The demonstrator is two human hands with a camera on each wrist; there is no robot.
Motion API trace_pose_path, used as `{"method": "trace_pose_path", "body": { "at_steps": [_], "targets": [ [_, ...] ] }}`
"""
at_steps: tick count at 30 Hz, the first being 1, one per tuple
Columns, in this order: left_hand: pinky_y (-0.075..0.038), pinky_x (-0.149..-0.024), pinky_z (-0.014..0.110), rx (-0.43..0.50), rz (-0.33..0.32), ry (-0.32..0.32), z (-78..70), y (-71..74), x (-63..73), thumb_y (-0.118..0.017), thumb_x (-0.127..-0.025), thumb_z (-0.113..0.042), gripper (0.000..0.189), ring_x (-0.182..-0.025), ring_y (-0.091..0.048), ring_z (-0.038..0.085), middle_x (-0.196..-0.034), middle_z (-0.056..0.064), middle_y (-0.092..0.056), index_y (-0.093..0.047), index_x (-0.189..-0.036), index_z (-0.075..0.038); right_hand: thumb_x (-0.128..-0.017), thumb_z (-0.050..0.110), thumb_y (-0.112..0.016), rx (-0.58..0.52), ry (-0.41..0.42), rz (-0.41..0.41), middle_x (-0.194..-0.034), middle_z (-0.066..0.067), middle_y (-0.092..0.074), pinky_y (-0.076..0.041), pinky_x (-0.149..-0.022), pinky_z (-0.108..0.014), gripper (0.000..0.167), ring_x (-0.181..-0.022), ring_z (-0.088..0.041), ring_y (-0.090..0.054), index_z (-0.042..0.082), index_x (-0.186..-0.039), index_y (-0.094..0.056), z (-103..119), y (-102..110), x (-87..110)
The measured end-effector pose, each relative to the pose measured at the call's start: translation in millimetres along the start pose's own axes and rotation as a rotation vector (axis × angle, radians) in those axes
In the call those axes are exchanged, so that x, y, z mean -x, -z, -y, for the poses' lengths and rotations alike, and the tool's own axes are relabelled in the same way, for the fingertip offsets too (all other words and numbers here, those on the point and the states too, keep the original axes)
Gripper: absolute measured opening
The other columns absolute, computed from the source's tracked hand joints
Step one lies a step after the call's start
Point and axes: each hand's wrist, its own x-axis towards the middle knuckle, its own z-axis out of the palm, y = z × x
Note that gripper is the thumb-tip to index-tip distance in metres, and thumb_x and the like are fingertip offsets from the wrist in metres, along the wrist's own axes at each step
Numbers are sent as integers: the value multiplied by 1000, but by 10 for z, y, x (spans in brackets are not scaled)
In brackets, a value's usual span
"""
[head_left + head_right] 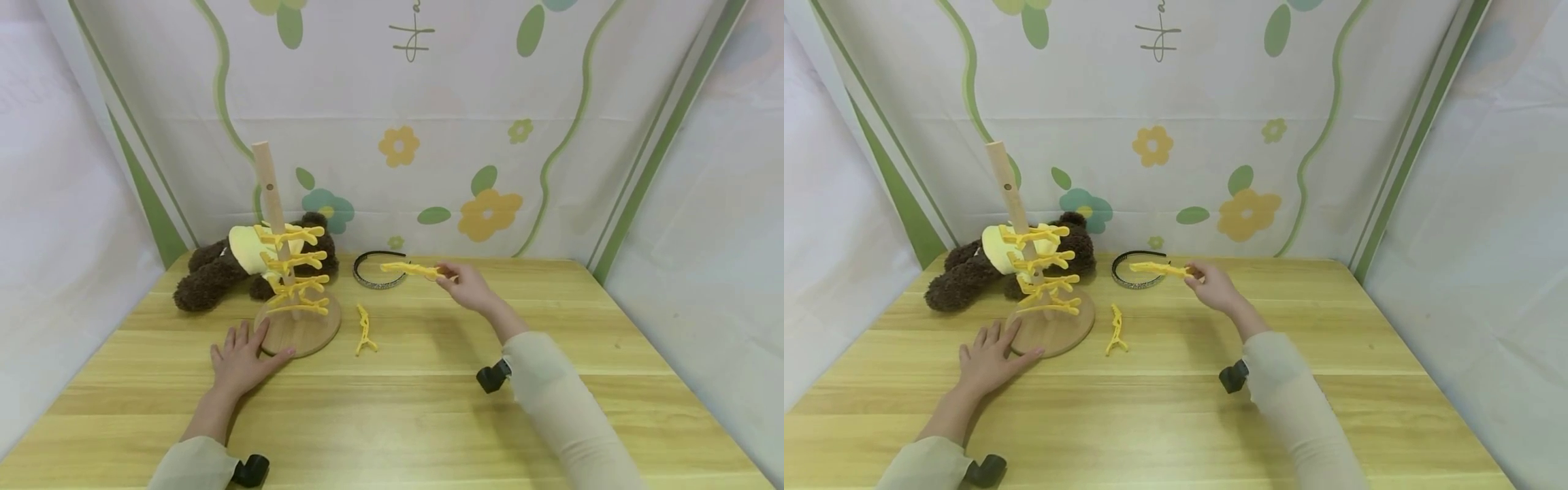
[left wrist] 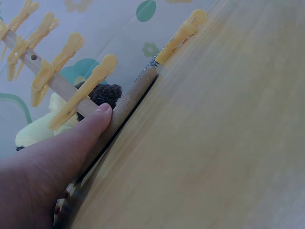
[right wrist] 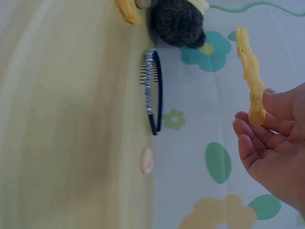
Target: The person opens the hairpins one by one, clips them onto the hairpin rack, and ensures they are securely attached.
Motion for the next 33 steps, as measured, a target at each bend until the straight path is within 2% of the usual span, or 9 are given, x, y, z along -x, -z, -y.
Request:
{"method": "trace_pose_path", "body": {
  "at_steps": [5,12,19,24,33],
  "targets": [
    [8,-82,67,-1,1,0,1,-8,-2,-45,-72,-68,92,-120,-1,50,-134,33,-10,-17,-139,-12,-87,7,-50,-42,60,-33,-98,-16,-54,-40,-77,-37,29,-89,-25,-48,-4,-114,-51,152,165,-120],
    [7,-83,67,1,1,1,-1,-5,0,-45,-72,-67,91,-120,-1,50,-134,33,-11,-17,-139,-12,-86,10,-54,-83,26,-101,-86,-13,-56,-40,-59,-27,26,-69,-19,-46,-3,-108,-56,479,346,-310],
    [8,-83,67,3,5,3,-3,5,-6,-46,-72,-67,91,-120,-1,49,-134,32,-11,-16,-139,-12,-84,12,-57,-119,43,-161,-89,-12,-60,-39,-57,-25,25,-72,-20,-51,0,-105,-60,906,451,-532],
    [7,-83,67,0,-2,3,0,6,-7,-45,-72,-67,91,-121,-2,49,-134,32,-11,-17,-139,-12,-84,12,-58,-145,53,-167,-87,-10,-61,-40,-57,-24,23,-70,-18,-50,1,-104,-62,1154,384,-653],
    [8,-83,66,0,0,5,6,9,2,-45,-72,-68,92,-121,-1,49,-134,32,-11,-17,-139,-12,-83,11,-59,-174,90,-129,-84,-7,-62,-42,-60,-23,22,-71,-16,-52,1,-101,-63,1436,86,-816]
  ]
}}
